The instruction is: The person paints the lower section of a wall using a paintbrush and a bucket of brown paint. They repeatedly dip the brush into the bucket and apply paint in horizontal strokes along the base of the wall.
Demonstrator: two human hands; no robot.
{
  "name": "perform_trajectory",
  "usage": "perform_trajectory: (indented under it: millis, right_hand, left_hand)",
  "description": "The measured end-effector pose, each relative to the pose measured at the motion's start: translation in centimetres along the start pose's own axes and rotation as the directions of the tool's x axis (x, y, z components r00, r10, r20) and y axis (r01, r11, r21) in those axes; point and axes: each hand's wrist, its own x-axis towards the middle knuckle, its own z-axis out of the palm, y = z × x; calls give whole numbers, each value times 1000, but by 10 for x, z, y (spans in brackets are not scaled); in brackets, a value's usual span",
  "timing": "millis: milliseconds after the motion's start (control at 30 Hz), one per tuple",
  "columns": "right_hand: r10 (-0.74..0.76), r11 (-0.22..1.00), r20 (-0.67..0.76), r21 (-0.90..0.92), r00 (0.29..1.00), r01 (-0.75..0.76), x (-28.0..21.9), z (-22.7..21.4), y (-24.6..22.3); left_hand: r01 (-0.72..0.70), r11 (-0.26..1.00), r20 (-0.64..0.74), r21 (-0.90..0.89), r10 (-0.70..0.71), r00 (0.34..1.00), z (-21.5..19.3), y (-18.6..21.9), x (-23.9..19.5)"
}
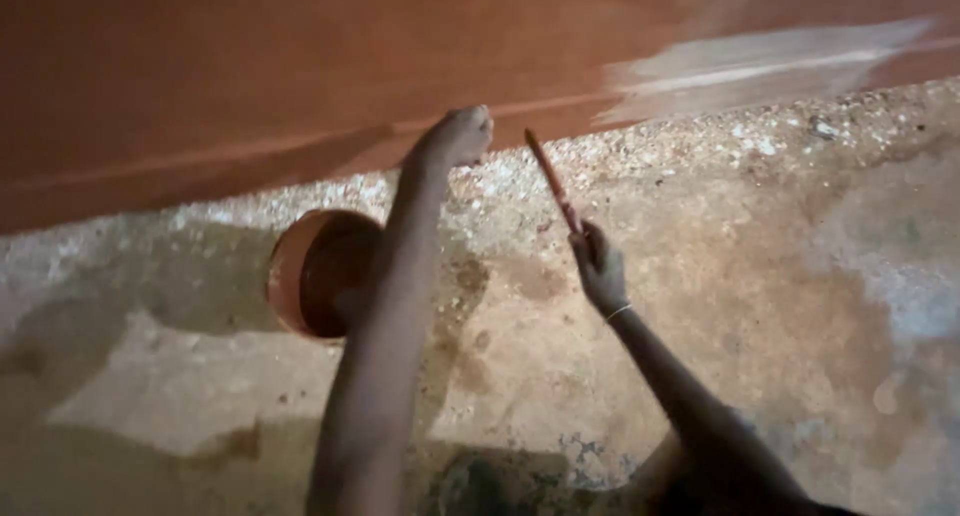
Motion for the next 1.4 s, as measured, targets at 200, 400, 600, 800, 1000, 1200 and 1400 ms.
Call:
perform_trajectory:
  millis: [200, 400, 600, 800, 1000, 1200, 1400]
  right_hand:
    - [287, 834, -34, 501, 957, -232, -6, 38, -6]
    - [550, 550, 120, 693, 827, -466, -16, -4, 10]
    - [612, 584, 24, 660, 790, -472, -18, -47, 25]
    - [605, 486, 80, 751, 792, -447, 6, -36, 26]
    - [605, 347, 201, 804, 771, -482, 10, -24, 34]
    - [647, 213, 236, 857, 725, -469, -12, -23, 63]
    - [668, 139, 279, 864, 689, -484, -23, -41, 65]
  left_hand:
    - [-260, 961, -40, 96, 265, 964, 61, 3, 52]
    - [-299, 953, -253, 43, 300, 920, 94, 26, 49]
    - [-128, 980, -241, 150, 162, 957, 37, 71, 3]
    - [52, 936, -214, 348, 25, 977, 12, 90, -30]
    - [125, 879, -95, 461, -91, 991, 28, 91, -65]
    - [165, 851, -21, 498, -179, 984, 64, 109, -85]
    - [203, 867, 29, 455, -243, 970, 94, 123, -65]
